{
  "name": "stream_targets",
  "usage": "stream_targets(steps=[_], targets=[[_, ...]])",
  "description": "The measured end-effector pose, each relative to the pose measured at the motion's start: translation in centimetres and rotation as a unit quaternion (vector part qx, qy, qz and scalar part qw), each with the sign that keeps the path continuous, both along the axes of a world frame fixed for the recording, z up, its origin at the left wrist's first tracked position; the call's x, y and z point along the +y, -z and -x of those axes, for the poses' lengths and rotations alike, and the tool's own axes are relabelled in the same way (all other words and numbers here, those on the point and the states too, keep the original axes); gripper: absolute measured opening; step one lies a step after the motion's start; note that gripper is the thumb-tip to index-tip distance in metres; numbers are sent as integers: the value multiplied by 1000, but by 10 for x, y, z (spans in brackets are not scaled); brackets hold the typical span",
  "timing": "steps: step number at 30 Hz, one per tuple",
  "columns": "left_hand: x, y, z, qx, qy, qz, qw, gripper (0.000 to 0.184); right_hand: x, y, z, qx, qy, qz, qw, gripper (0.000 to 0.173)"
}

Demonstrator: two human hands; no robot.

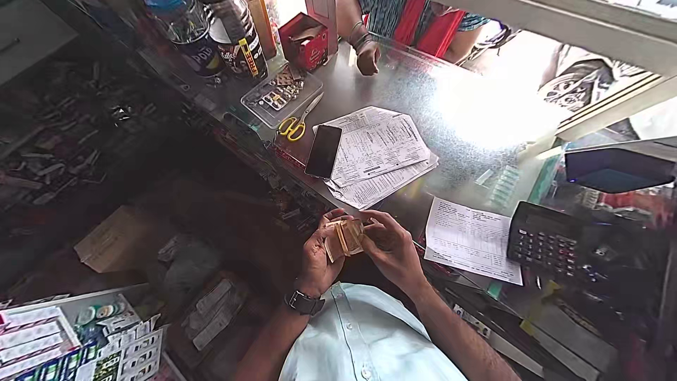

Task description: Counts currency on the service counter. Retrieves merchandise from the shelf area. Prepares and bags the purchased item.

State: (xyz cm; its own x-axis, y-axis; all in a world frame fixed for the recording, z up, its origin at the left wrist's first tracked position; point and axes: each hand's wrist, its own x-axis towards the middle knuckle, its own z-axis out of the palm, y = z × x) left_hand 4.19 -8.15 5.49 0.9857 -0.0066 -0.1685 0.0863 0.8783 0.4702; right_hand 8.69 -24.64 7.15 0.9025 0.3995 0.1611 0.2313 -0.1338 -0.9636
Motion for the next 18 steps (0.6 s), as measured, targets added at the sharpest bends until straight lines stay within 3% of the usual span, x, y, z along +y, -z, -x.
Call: stream_targets(steps=[3,6,11,18], targets=[[1,-1,-1,12,11,-4,1000,51,-4,3,-6,11,7,-35,999,30],[-2,-4,-1,22,23,-78,996,68,-3,4,-6,-3,-17,-38,999,29],[-5,-13,-2,53,17,-143,988,48,-3,5,-8,-14,-4,-67,998,28],[-4,-15,-5,50,-35,-186,981,42,-14,8,-19,-32,31,-21,999,18]])
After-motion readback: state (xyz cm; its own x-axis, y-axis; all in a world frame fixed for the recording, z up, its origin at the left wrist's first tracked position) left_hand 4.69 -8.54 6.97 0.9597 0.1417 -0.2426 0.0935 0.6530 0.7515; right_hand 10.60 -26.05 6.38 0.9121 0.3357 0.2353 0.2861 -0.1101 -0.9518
